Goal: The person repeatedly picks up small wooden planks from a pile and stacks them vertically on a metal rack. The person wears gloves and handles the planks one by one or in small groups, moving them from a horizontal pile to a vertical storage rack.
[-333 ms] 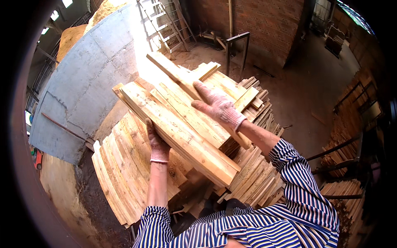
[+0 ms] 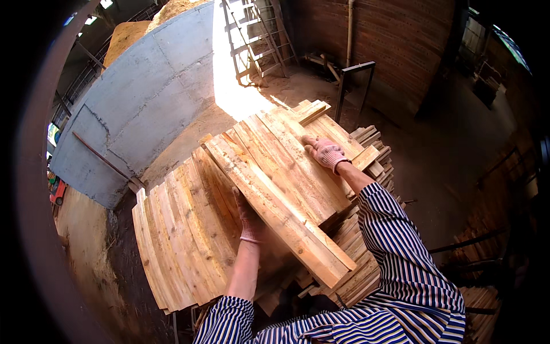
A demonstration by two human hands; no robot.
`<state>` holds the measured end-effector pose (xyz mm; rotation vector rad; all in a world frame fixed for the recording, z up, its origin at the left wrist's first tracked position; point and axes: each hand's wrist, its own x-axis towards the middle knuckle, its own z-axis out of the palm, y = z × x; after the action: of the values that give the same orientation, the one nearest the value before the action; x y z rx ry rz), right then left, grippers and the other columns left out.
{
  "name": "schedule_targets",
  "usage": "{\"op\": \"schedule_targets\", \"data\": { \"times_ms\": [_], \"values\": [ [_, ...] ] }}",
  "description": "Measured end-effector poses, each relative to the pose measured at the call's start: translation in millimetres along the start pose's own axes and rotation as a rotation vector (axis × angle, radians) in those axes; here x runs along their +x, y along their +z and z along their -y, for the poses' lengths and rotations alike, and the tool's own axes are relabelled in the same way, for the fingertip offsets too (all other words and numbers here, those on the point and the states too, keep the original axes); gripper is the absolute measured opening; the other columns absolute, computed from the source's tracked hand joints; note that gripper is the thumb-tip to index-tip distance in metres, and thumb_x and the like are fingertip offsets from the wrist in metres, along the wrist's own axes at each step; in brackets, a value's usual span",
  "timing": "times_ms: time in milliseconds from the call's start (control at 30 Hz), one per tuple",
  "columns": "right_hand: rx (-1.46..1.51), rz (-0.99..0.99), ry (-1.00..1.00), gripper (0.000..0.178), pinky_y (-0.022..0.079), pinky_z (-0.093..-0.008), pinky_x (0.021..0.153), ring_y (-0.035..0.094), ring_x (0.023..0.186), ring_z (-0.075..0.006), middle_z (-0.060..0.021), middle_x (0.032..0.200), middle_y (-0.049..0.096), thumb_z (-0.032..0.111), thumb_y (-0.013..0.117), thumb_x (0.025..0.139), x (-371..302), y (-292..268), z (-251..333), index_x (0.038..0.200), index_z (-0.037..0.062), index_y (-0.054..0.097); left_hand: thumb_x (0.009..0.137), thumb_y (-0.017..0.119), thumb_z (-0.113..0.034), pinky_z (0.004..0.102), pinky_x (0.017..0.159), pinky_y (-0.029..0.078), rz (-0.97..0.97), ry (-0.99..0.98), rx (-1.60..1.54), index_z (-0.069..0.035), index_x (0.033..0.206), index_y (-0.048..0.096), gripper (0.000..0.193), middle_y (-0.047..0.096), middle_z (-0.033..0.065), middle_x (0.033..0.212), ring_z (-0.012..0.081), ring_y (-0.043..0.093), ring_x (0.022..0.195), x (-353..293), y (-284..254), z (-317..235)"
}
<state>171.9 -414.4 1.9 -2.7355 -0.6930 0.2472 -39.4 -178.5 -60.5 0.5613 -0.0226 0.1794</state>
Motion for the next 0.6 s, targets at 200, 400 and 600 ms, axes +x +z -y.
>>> {"op": "schedule_targets", "data": {
  "times_ms": [200, 400, 600],
  "values": [
    [0.288, -0.030, -0.089, 0.085, 0.044, -0.0476, 0.111, 0.054, 0.135, -0.0335, -0.0171, 0.156, 0.048, 0.068, 0.033, 0.104, -47, -4, 35, 0.160, 0.0051, 0.028, 0.098, 0.045, -0.074, 0.0488, 0.113, 0.043, -0.042, -0.028, -0.160, -0.003, 0.150, 0.043, 0.088, 0.057, 0.0172, 0.142, 0.0326, 0.056, 0.128, 15, 75, 21],
    [1.024, 0.429, -0.132, 0.087, 0.039, -0.0391, 0.118, 0.045, 0.144, -0.0341, -0.0322, 0.157, 0.038, 0.038, 0.063, 0.101, -110, -20, 87, 0.164, 0.0034, 0.014, 0.096, 0.055, -0.070, 0.0460, 0.119, 0.037, -0.005, 0.026, 0.058, -0.007, 0.159, 0.032, 0.092, 0.044, 0.0163, 0.155, 0.0325, 0.045, 0.140, 30, 42, 15],
    [1.178, 0.309, -0.015, 0.101, 0.042, -0.0472, 0.115, 0.039, 0.148, -0.0347, -0.0281, 0.162, 0.033, 0.041, 0.077, 0.090, -116, -64, 78, 0.165, 0.0080, 0.018, 0.097, 0.056, -0.063, 0.0509, 0.119, 0.038, -0.015, -0.114, -0.307, -0.004, 0.147, 0.050, 0.077, 0.056, 0.0175, 0.145, 0.0381, 0.054, 0.132, 36, 29, 22]
  ]
}}
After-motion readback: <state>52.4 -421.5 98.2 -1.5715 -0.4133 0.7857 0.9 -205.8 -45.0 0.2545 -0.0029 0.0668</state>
